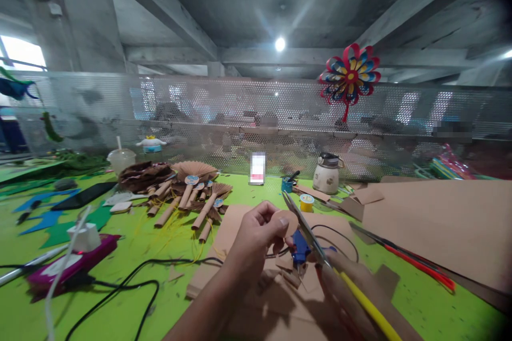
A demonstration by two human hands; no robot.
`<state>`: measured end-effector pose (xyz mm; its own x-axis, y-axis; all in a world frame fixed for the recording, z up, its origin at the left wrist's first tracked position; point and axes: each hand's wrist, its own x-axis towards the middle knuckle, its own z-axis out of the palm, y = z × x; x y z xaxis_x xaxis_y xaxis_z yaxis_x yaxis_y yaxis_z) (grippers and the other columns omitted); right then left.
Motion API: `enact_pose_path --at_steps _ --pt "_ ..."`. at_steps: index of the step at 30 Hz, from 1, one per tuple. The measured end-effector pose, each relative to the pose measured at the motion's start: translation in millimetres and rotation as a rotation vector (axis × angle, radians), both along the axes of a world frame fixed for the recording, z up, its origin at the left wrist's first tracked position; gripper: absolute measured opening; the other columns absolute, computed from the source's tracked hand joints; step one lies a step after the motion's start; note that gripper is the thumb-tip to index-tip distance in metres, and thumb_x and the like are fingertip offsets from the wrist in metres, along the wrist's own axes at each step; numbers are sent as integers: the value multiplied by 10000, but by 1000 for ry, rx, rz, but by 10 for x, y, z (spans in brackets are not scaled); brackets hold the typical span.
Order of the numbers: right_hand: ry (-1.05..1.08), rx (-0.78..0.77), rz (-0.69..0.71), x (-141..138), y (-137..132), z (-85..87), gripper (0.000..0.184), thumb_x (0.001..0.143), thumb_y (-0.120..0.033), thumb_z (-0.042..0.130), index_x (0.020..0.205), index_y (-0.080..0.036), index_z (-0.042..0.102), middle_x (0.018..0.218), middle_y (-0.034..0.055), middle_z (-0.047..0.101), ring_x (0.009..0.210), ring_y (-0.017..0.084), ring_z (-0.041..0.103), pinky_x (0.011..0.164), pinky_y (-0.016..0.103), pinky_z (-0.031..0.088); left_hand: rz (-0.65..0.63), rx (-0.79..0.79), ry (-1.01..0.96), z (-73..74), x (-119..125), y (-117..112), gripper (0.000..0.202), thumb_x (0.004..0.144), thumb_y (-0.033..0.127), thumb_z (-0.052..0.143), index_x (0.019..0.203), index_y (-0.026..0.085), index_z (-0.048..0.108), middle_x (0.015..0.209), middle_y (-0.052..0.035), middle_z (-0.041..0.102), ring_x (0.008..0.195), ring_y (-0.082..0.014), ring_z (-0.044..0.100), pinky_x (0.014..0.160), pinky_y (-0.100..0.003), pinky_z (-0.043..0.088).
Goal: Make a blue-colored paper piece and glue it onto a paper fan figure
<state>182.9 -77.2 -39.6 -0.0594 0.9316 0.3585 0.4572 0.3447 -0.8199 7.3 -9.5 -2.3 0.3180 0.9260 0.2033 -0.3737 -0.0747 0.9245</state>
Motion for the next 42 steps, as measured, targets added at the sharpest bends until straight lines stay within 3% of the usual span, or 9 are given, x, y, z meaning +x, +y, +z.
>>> enact_pose_path --at_steps 7,11,17,22,28,32,35,37,42 --pt "51 11 -129 131 141 -7 422 767 -557 623 949 -191 726 817 69 726 738 219 669 643 253 532 -13 -23 36 -43 0 87 227 682 277 737 743 140 567 602 25 517 507 -46 408 488 -192 261" --pt "8 -56 -175 413 272 6 528 750 -539 658 1120 -162 660 991 91 728 897 263 680 756 315 548 -63 -33 40 -58 0 115 207 674 249 717 676 135 545 606 22 516 503 -38 405 468 -178 252" --pt "-281 -56 -482 1066 520 -155 457 775 -469 612 1111 -163 661 919 90 757 875 273 698 709 314 535 -206 -52 55 -50 -5 100 124 706 219 607 774 152 528 703 -46 621 598 -122 598 440 -183 350" --pt "-446 -128 -574 1432 479 -259 304 709 -325 617 965 -207 732 882 101 759 841 301 693 648 322 491 -333 -26 83 -56 0 88 114 740 230 552 783 166 468 742 -106 676 557 -154 640 404 -198 382" --pt "-604 -187 -558 1486 338 -244 268 671 -287 612 892 -206 741 802 107 745 781 308 677 644 333 453 -412 12 128 -129 11 100 187 759 241 594 831 179 432 712 -66 676 498 -97 601 404 -163 353" --pt "-624 -149 -565 1354 342 -44 303 756 -339 558 908 -137 724 886 179 729 875 353 650 712 395 451 -461 25 199 -171 9 91 263 751 291 657 869 181 450 706 -65 685 527 -117 624 413 -168 351" --pt "-539 -90 -455 1050 343 169 362 863 -440 475 970 -178 701 953 101 730 887 249 657 779 324 472 -467 33 264 -194 16 85 268 728 334 694 820 153 519 635 -54 666 450 -91 563 382 -168 287" --pt "-333 -47 -245 768 334 279 380 882 -475 473 934 -168 691 874 82 722 814 213 652 687 283 490 -457 29 300 -203 28 81 267 708 342 709 790 139 555 567 -24 631 397 -66 498 378 -170 253" --pt "3 -62 170 220 365 310 268 849 -406 594 842 -159 697 771 36 671 693 145 588 623 253 463 -408 29 355 -208 63 82 253 678 338 726 703 136 576 492 37 548 381 -39 412 402 -177 242"
